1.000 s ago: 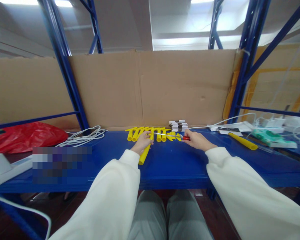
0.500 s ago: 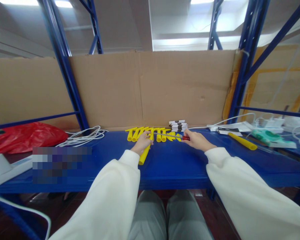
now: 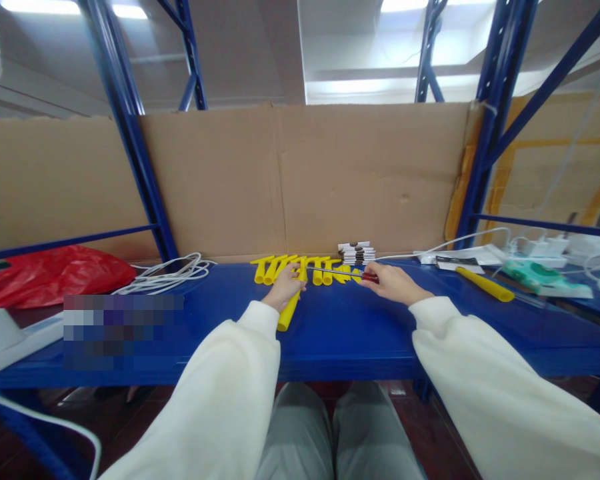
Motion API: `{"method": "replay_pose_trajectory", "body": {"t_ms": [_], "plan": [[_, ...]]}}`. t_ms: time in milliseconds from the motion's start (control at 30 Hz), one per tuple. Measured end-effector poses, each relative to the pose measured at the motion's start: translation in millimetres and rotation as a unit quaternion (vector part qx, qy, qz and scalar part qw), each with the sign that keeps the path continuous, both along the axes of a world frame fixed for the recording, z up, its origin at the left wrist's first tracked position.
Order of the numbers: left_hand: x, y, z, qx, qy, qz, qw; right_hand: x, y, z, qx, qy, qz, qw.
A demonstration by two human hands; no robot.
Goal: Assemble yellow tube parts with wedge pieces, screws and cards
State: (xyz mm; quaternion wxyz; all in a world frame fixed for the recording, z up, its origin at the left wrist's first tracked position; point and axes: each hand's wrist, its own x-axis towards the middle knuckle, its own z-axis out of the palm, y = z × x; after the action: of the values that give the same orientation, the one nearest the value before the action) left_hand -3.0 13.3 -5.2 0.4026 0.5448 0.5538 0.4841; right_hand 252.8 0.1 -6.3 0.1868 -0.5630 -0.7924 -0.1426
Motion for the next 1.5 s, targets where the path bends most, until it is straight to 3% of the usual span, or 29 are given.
{"method": "replay_pose_trajectory", "body": {"t_ms": [233,567,867,1067,1267,1500], "plan": [[-3.3,7.5,-5.6,0.012,0.007,-0.013,1.0,3.9,2.6,0.6,0.02,0.002,-0.029,0.999],[-0.8,2.8,-2.0,0.01,-0.007,0.016,1.0,3.4,3.5,-1.5,0.021,0.001,0.007,1.0],[-1.5,6.5,-4.8,0.011,0.001,0.004,1.0,7.6,4.0,-1.4,0.028,0.0,0.019,0.999],[-0.2,2.5,-2.2,0.006,0.01,0.007,1.0,5.2,3.1,-1.2,-0.002,0.02,0.018,1.0],[0.5,2.2,-2.3,0.008,0.01,0.006,1.0,5.6,4.2,-1.8,0.014,0.008,-0.005,1.0],[1.7,-0.5,-0.4,0.003,0.0,0.007,1.0,5.2,1.6,-0.8,0.005,0.015,0.016,1.0]]}}
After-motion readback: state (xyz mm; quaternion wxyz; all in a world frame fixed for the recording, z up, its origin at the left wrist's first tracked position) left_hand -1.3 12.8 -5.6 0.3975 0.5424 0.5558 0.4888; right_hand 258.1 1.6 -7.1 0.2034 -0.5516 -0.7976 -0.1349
